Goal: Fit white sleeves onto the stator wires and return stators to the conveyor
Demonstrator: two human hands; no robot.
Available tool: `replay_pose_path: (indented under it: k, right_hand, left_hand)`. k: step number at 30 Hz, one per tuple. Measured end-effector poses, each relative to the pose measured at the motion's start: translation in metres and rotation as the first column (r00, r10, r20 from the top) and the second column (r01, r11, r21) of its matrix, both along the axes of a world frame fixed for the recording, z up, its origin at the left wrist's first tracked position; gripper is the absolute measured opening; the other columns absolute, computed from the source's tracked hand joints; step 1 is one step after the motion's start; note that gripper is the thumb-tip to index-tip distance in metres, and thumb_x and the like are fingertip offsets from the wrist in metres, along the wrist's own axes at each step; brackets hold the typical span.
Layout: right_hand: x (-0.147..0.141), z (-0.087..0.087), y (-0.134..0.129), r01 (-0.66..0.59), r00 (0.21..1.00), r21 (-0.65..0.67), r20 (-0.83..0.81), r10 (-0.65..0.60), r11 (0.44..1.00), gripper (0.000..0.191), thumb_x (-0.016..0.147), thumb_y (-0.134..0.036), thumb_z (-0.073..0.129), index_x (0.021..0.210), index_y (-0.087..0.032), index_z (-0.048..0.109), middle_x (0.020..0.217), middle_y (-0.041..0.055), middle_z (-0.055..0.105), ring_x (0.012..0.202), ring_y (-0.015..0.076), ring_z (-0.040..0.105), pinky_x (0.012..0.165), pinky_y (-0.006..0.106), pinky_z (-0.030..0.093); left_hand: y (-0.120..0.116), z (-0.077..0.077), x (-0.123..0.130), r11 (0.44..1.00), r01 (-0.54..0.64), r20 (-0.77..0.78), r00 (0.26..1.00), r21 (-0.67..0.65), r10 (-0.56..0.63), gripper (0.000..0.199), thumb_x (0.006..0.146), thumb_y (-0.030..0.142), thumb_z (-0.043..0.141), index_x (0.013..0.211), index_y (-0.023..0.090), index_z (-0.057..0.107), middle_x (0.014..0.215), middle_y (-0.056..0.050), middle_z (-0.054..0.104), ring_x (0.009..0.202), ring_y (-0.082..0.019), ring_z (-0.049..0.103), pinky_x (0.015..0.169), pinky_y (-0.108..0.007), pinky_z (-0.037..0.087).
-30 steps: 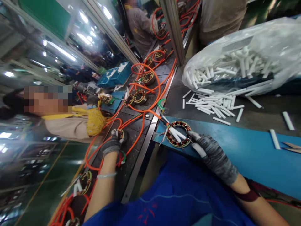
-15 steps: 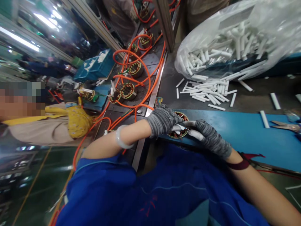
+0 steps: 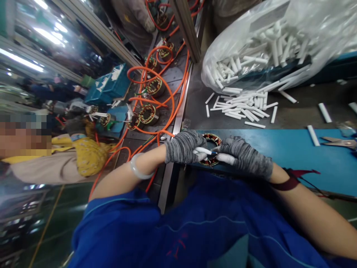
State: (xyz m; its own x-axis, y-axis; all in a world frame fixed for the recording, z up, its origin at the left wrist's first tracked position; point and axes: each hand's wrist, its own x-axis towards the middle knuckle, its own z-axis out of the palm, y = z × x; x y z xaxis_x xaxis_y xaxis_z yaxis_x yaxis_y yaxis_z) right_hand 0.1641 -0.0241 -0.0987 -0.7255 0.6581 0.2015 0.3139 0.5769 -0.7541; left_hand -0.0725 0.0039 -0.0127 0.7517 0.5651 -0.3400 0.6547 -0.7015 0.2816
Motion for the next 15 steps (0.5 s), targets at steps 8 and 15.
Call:
replay_pose_path:
  k: [8, 15]
  right_hand:
    - [-0.019, -0.023, -0.012, 0.251, 0.967, -0.043, -0.039, -0.253, 0.967, 0.06, 0.099, -0.067, 0.047, 0.07, -0.018, 0.068, 0.068, 0.0035, 0.061, 0.067, 0.0163, 0.049, 0.068, 0.032, 0.032]
    - [-0.027, -0.03, -0.016, 0.289, 0.943, 0.181, 0.113, -0.312, 0.94, 0.07, 0.101, -0.069, 0.035, 0.07, -0.019, 0.072, 0.067, 0.0065, 0.058, 0.067, 0.019, 0.044, 0.068, 0.035, 0.028]
  left_hand:
    - [0.004, -0.005, -0.004, 0.992, -0.014, 0.095, 0.995, -0.122, 0.026, 0.03, 0.093, 0.04, 0.056, 0.09, 0.015, 0.073, 0.084, -0.006, 0.071, 0.076, -0.017, 0.064, 0.075, -0.029, 0.048]
    - [0.008, 0.001, -0.004, 0.977, -0.05, -0.07, 0.997, -0.208, 0.036, 0.033, 0.098, 0.04, 0.054, 0.099, 0.017, 0.078, 0.085, -0.005, 0.075, 0.078, -0.016, 0.066, 0.073, -0.026, 0.047]
